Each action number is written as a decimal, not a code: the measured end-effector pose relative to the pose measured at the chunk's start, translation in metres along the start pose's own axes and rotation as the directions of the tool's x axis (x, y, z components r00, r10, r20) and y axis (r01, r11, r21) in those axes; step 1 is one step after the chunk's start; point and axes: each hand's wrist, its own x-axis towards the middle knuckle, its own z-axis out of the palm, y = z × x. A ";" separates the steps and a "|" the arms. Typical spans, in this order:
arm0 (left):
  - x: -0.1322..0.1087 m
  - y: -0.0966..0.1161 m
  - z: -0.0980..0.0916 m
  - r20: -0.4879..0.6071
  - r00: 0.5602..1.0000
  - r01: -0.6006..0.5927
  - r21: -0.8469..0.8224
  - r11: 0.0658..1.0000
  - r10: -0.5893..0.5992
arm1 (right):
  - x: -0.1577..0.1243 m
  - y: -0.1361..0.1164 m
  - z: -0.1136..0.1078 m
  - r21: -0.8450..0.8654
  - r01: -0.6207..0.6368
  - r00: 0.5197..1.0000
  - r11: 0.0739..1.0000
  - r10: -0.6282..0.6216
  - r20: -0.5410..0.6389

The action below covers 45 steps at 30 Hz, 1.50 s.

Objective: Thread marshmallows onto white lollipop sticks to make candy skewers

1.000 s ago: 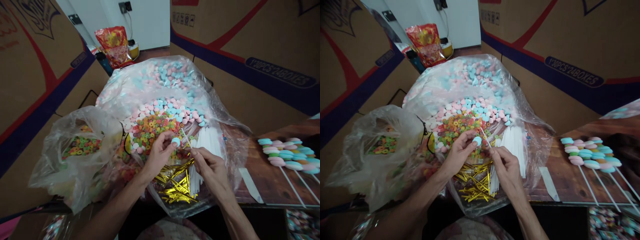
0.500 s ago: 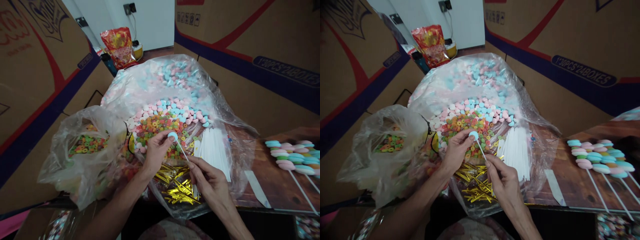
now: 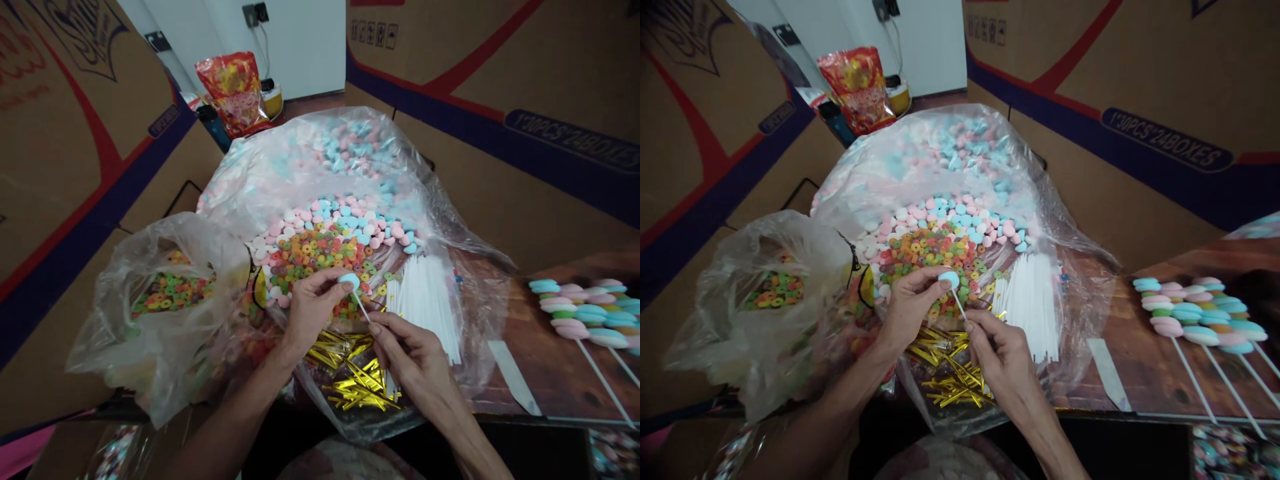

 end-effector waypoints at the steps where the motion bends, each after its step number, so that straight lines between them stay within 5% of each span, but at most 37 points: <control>1: 0.000 0.001 0.001 0.007 0.999 -0.048 0.037 0.998 0.048 | 0.000 -0.002 0.001 0.018 -0.018 1.000 1.000 0.018 -0.001; 9: -0.003 -0.008 0.007 0.089 0.955 -0.296 0.240 0.924 0.283 | 0.003 -0.003 0.018 0.148 -0.069 0.987 0.987 0.090 -0.135; 15: -0.021 -0.008 0.014 0.200 0.950 -0.292 0.286 0.913 0.242 | 0.016 0.003 0.021 0.155 -0.029 0.979 0.988 0.060 -0.197; 19: -0.009 -0.001 0.018 0.319 0.928 -0.305 0.351 0.886 0.193 | 0.017 0.003 0.001 0.045 -0.018 0.968 0.999 0.028 -0.250; 21: 0.008 0.004 0.020 0.358 0.911 -0.367 0.475 0.800 0.205 | 0.014 0.004 -0.014 -0.061 -0.022 0.949 0.998 0.002 -0.315; 24: 0.035 0.009 0.026 0.464 0.866 -0.492 0.724 0.484 0.185 | 0.010 0.005 -0.031 -0.148 -0.064 0.911 0.987 -0.003 -0.412; 26: 0.047 0.010 0.030 0.549 0.829 -0.556 0.783 0.280 0.109 | 0.008 0.006 -0.036 -0.148 -0.091 0.903 0.985 0.019 -0.430; 28: 0.053 0.011 0.032 0.603 0.797 -0.600 0.779 0.183 0.049 | 0.006 0.008 -0.035 -0.145 -0.098 0.903 0.985 0.027 -0.428; 32: 0.055 0.010 0.031 0.640 0.767 -0.640 0.756 0.138 0.052 | 0.006 0.012 -0.032 -0.137 -0.087 0.910 0.987 0.023 -0.413; 38: 0.055 0.008 0.032 0.623 0.780 -0.626 0.776 0.079 0.057 | 0.006 0.014 -0.035 -0.118 -0.067 0.907 0.991 0.011 -0.422; 45: 0.055 0.004 0.029 0.716 0.690 -0.722 0.691 0.027 0.103 | 0.004 0.013 -0.037 -0.112 -0.065 0.907 0.992 0.011 -0.421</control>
